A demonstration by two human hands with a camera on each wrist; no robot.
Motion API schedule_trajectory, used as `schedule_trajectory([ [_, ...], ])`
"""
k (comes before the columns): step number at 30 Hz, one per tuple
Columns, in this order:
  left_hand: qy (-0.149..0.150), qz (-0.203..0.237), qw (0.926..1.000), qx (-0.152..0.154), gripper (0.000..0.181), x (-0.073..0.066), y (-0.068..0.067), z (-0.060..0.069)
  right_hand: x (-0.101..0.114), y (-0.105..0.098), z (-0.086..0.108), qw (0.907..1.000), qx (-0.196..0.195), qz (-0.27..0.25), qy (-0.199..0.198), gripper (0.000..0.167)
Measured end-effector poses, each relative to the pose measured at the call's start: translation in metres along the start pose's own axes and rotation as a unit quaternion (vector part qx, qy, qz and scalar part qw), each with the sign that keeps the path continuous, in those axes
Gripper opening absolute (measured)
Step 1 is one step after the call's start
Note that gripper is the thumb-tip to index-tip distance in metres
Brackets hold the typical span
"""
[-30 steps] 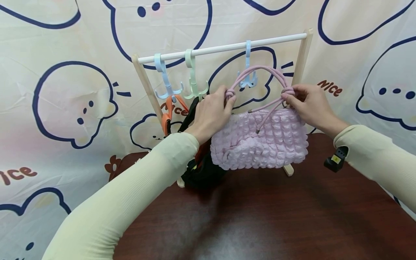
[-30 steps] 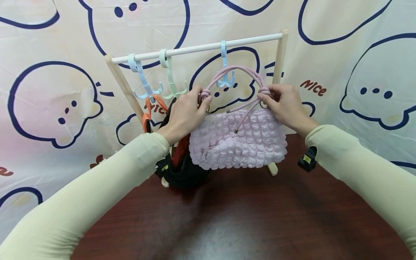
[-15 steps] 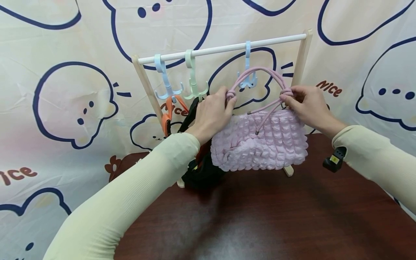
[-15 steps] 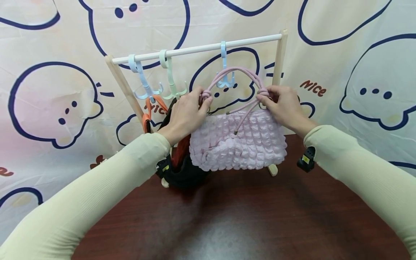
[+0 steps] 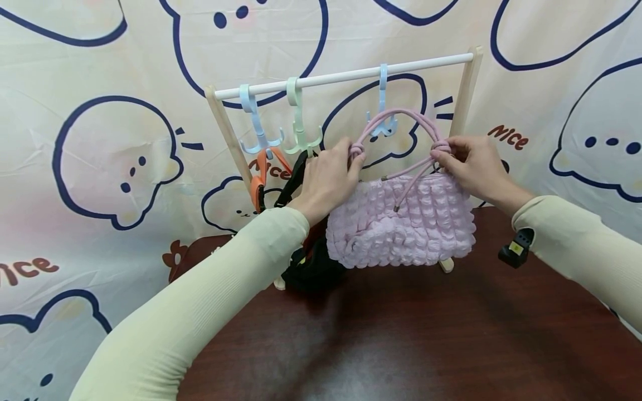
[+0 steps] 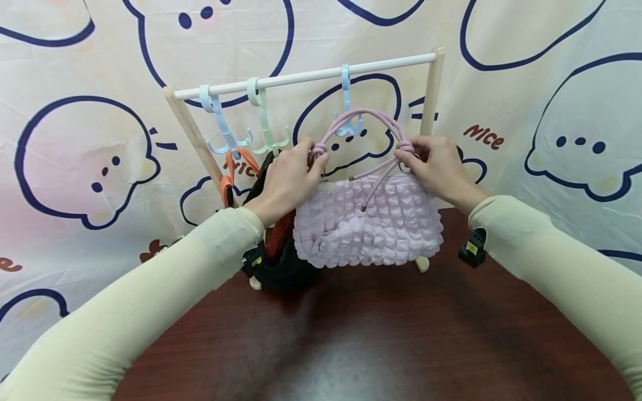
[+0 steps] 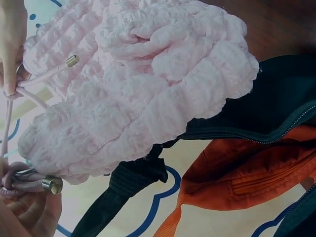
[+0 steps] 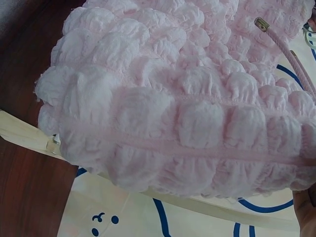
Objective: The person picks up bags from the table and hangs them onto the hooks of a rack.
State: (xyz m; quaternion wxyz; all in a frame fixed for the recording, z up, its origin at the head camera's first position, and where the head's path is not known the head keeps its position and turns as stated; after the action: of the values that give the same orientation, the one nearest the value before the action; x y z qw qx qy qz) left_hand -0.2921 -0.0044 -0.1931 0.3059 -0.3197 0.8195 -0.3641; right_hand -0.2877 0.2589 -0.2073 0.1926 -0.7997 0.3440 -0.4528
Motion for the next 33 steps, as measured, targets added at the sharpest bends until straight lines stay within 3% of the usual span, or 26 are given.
schedule_trajectory([
  [33,-0.014,0.007,0.9998,0.011,0.026,0.0020,0.0060,0.0035,-0.0044,0.0047,0.0023,0.9992,0.033,0.011,0.020,0.028],
])
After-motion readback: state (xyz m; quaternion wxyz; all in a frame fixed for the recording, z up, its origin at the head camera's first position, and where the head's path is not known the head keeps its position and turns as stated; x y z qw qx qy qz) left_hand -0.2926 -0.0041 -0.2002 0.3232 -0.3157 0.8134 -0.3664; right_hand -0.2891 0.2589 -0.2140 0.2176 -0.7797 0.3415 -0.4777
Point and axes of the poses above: each hand's wrist, its own z-axis away from the middle knuckle, its own y-axis out of the palm, x = y × z, the point moved 4 cm from there along -z, towards the middle knuckle, and after that the axes turned 7 degrees about y, right-handed, at the moved point
